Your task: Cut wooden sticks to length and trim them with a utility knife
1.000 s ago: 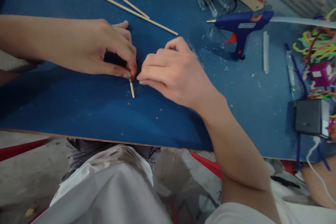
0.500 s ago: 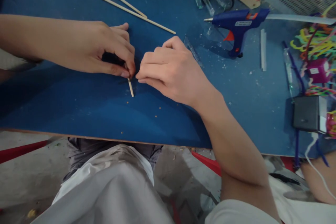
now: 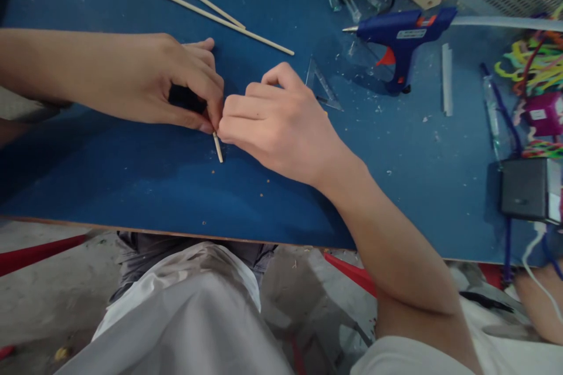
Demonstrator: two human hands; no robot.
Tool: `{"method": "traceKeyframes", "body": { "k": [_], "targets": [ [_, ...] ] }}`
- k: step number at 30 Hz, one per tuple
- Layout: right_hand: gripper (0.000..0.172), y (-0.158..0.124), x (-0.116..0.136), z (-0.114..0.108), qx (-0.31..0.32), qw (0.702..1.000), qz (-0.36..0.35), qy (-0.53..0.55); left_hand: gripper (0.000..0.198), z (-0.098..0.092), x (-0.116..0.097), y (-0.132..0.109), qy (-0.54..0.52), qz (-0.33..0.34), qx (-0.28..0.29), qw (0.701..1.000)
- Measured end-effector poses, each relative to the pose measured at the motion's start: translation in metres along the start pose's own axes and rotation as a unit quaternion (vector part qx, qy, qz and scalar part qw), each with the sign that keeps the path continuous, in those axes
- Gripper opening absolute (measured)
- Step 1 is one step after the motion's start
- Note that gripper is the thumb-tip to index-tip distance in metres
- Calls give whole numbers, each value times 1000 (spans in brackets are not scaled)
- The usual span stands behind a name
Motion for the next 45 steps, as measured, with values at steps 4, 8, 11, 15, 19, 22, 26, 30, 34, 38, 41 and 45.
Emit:
{"method": "traceKeyframes", "body": {
  "k": [4, 8, 11, 15, 19, 22, 26, 30, 34, 38, 41, 45],
  "targets": [
    [28, 0, -6, -5, -7, 1000, -17, -5, 91, 0, 2, 0, 13, -7, 3, 1000],
    [33, -1, -2, -2, -16, 1000, -15, -12, 85, 0, 2, 1, 0, -7, 5, 1000],
    [33, -1, 0, 0, -9, 1000, -10, -3, 76, -1, 2, 1, -15, -6, 3, 1000],
    [26, -1, -3, -4, -21, 999, -33, 7, 73, -2, 3, 0, -16, -2, 1, 1000],
    [30, 0, 2, -3, -45, 998, -47, 2, 71, -2, 2, 0, -18, 2, 2, 1000],
    [34, 1, 3, 0, -22, 1000, -12, -3, 70, -1, 1, 0, -15, -1, 8, 1000],
    [34, 1, -3, -3, 0, 1000, -12, -1, 74, -1, 3, -1, 1, -20, 15, 1000],
    [35, 1, 0, -3, 12, 1000, 2, -1, 70, 0, 4, -2, 5, -17, 15, 1000],
    [38, 1, 1, -4, 6, 1000, -10, -5, 71, -1, 4, -3, 5, -16, 20, 1000],
    [33, 0, -2, -6, 1, 999, -35, -5, 67, -2, 2, -3, 6, -23, 27, 999],
    [35, 0, 0, -4, 1, 999, -31, -23, 66, -2, -1, -2, 8, -25, 25, 999],
    [25, -1, -2, -5, -35, 997, -73, -12, 65, -1, -4, -1, 5, -23, 3, 1000]
  ]
}}
Point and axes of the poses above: each hand's wrist, its own y-axis towards the middle knuckle, its own z-axis out of the palm, x = y × z, the point moved 1 cm from there along y, towards the middle knuckle, and after that the axes turned 14 degrees about z, right-handed, at the moved point
